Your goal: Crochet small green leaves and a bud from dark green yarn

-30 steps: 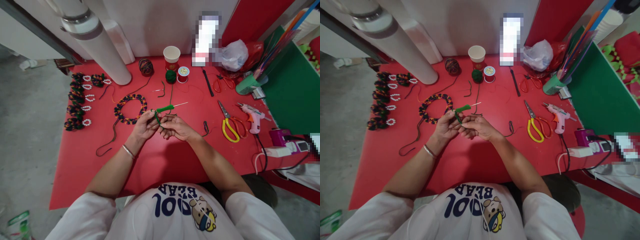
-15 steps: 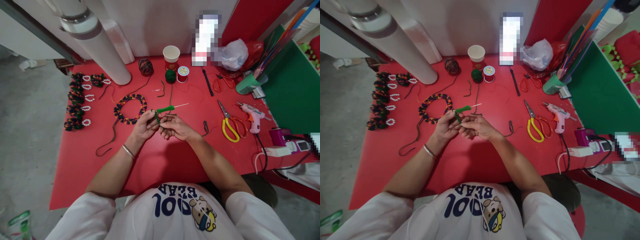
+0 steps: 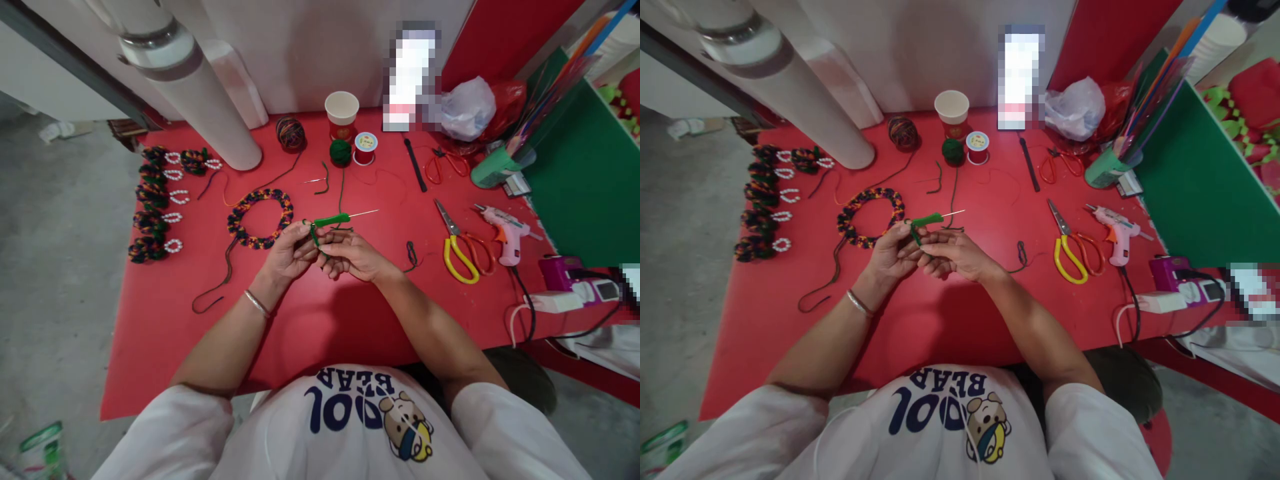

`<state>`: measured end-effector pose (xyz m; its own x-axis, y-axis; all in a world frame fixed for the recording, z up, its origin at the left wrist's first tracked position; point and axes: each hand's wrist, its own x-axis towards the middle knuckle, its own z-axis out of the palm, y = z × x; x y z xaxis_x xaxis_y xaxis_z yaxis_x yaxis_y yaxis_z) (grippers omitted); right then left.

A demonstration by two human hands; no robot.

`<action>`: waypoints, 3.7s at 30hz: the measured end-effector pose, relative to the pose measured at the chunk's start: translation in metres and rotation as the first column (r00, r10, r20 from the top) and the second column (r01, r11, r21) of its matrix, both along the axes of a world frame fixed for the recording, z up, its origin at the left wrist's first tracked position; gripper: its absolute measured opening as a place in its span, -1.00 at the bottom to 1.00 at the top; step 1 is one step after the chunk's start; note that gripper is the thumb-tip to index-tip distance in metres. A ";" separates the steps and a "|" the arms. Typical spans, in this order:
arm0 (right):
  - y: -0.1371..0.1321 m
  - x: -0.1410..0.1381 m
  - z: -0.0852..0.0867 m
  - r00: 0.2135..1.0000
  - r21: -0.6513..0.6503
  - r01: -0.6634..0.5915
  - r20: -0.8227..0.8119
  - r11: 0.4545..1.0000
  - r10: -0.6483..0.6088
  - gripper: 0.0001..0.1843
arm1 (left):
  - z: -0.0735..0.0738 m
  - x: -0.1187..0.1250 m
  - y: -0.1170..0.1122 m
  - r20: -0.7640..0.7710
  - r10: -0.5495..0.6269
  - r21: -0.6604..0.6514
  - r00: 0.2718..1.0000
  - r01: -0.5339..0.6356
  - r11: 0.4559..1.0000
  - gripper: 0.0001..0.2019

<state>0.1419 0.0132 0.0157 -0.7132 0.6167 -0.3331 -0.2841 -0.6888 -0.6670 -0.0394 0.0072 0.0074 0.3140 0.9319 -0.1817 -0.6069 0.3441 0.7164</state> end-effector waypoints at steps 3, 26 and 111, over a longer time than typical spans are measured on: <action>0.000 0.000 0.002 1.000 0.004 0.006 0.014 1.000 -0.006 -0.55 | 0.000 0.000 0.000 -0.012 -0.006 -0.007 1.000 0.006 1.000 -0.68; 0.001 -0.001 0.001 0.999 -0.003 -0.006 0.043 1.000 0.006 -0.73 | -0.001 0.000 -0.002 -0.035 0.003 -0.027 0.999 -0.004 1.000 -0.66; -0.110 0.077 0.102 0.528 0.996 -0.083 0.022 -0.026 -0.849 -0.63 | 0.113 0.066 -0.055 -0.226 0.059 0.405 0.972 0.039 0.913 -0.59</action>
